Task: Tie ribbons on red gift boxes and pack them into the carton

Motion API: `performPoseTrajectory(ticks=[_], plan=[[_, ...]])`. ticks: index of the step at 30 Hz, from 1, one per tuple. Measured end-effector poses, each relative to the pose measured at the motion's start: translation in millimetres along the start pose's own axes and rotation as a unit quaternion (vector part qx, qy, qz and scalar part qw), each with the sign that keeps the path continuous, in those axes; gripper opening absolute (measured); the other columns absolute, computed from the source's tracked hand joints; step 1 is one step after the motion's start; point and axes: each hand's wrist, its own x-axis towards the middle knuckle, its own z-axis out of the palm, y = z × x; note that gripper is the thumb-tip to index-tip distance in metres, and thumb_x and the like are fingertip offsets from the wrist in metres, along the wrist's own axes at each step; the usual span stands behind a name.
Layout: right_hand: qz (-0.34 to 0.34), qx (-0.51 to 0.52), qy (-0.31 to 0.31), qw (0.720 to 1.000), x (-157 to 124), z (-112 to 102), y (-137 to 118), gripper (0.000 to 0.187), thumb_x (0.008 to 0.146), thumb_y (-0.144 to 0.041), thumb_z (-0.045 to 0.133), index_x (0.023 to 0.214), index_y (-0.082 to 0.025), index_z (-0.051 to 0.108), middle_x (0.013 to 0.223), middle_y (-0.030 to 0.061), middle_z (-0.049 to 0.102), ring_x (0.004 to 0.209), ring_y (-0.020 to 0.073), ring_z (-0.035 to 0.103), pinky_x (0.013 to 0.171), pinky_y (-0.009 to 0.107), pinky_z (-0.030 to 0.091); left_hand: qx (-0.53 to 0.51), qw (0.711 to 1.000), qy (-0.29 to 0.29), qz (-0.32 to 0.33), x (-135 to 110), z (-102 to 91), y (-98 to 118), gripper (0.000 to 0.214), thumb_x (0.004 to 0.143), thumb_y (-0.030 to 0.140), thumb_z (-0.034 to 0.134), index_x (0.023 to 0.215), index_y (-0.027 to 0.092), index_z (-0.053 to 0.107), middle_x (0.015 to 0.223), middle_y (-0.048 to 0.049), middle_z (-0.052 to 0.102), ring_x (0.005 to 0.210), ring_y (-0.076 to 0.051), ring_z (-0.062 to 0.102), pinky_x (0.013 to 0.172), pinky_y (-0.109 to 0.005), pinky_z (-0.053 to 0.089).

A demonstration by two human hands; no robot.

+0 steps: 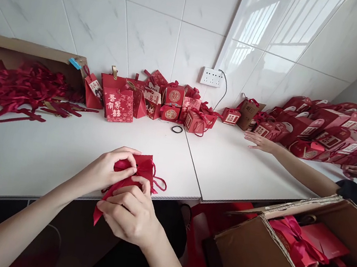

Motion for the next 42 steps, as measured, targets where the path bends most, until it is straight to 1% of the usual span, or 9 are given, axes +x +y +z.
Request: performPoseTrajectory(ticks=[4, 7, 10, 12, 22, 30, 35, 39, 42], plan=[[0.015, 0.016, 0.07, 0.997, -2, -18, 0, 0.02, 0.091, -0.032, 0.047, 0.103, -0.02, 0.058, 0.079, 0.004, 0.062, 0.075, 0.0177, 0.062, 0.076, 0.04, 0.05, -0.01, 1.0, -0.012, 0.002, 0, -0.6, -2, 0.013, 0.08, 0.032, 0.053, 0.074, 0.022, 0.059, 0.12, -0.0049, 0.06, 0.109, -0.023, 0.058, 0.096, -0.036, 0.047], [0.215, -0.023, 0.126, 0.968, -7, -38, 5, 0.027, 0.093, -0.039, 0.038, 0.084, -0.019, 0.055, 0.069, 0.003, 0.053, 0.064, 0.0167, 0.053, 0.058, 0.032, 0.044, -0.015, 0.999, -0.028, 0.001, 0, -1.5, -2, 0.013, 0.08, 0.033, 0.053, 0.076, 0.022, 0.059, 0.121, -0.004, 0.059, 0.112, -0.023, 0.057, 0.099, -0.036, 0.044], [0.439, -0.011, 0.01, 0.898, -8, -51, 10, 0.044, 0.094, -0.046, 0.031, 0.062, -0.02, 0.045, 0.057, -0.0001, 0.045, 0.054, 0.0137, 0.044, 0.051, 0.027, 0.035, -0.015, 0.999, -0.038, -0.001, 1, -2.0, -2, 0.013, 0.08, 0.033, 0.054, 0.076, 0.022, 0.059, 0.122, -0.0043, 0.059, 0.112, -0.023, 0.057, 0.099, -0.036, 0.044], [0.514, 0.059, -0.063, 0.854, -5, -52, 12, 0.053, 0.092, -0.056, 0.028, 0.055, -0.02, 0.04, 0.052, -0.0014, 0.04, 0.05, 0.0122, 0.039, 0.049, 0.026, 0.031, -0.018, 0.999, -0.041, -0.002, 2, -2.0, -2, 0.012, 0.08, 0.032, 0.054, 0.076, 0.022, 0.059, 0.122, -0.0044, 0.059, 0.11, -0.023, 0.058, 0.097, -0.035, 0.045], [0.617, 0.157, -0.107, 0.764, 8, -48, 6, 0.069, 0.086, -0.067, 0.026, 0.042, -0.018, 0.047, 0.043, -0.0008, 0.038, 0.045, 0.0114, 0.041, 0.051, 0.026, 0.033, -0.045, 0.998, -0.043, 0.021, 2, -1.8, -4, 0.01, 0.08, 0.029, 0.055, 0.074, 0.021, 0.057, 0.118, -0.0047, 0.058, 0.11, -0.022, 0.058, 0.095, -0.035, 0.047], [0.519, 0.144, -0.124, 0.833, -6, -46, 4, 0.045, 0.086, -0.054, 0.045, 0.063, -0.017, 0.055, 0.059, -0.0001, 0.05, 0.056, 0.0117, 0.044, 0.054, 0.024, 0.032, -0.07, 0.996, -0.043, 0.024, 4, -1.7, -3, 0.009, 0.078, 0.025, 0.055, 0.071, 0.02, 0.056, 0.113, -0.0057, 0.059, 0.112, -0.023, 0.056, 0.094, -0.035, 0.047], [0.508, 0.13, -0.156, 0.837, -17, -64, 17, 0.05, 0.087, -0.059, 0.042, 0.069, -0.017, 0.062, 0.061, 0.0018, 0.054, 0.059, 0.0141, 0.048, 0.058, 0.026, 0.035, -0.08, 0.996, -0.033, 0.014, 2, -1.1, -7, 0.011, 0.078, 0.032, 0.058, 0.077, 0.021, 0.057, 0.121, -0.0058, 0.057, 0.118, -0.024, 0.053, 0.103, -0.039, 0.039], [0.53, 0.041, -0.049, 0.845, 3, -76, 41, 0.062, 0.086, -0.068, 0.029, 0.065, -0.018, 0.059, 0.06, 0.0016, 0.049, 0.06, 0.0152, 0.047, 0.057, 0.027, 0.035, -0.11, 0.985, 0.127, -0.031, -5, 1.9, -16, 0.034, 0.078, 0.046, 0.056, 0.104, 0.023, 0.053, 0.128, -0.0086, 0.052, 0.123, -0.025, 0.048, 0.103, -0.039, 0.038], [0.524, 0.01, -0.098, 0.846, 28, -65, 53, 0.06, 0.084, -0.07, 0.031, 0.058, -0.019, 0.051, 0.055, -0.0005, 0.042, 0.056, 0.014, 0.042, 0.054, 0.026, 0.033, -0.075, 0.965, 0.219, -0.121, -11, 2.3, -18, 0.036, 0.077, 0.054, 0.05, 0.091, 0.02, 0.052, 0.103, -0.0081, 0.059, 0.104, -0.025, 0.057, 0.088, -0.039, 0.045]])
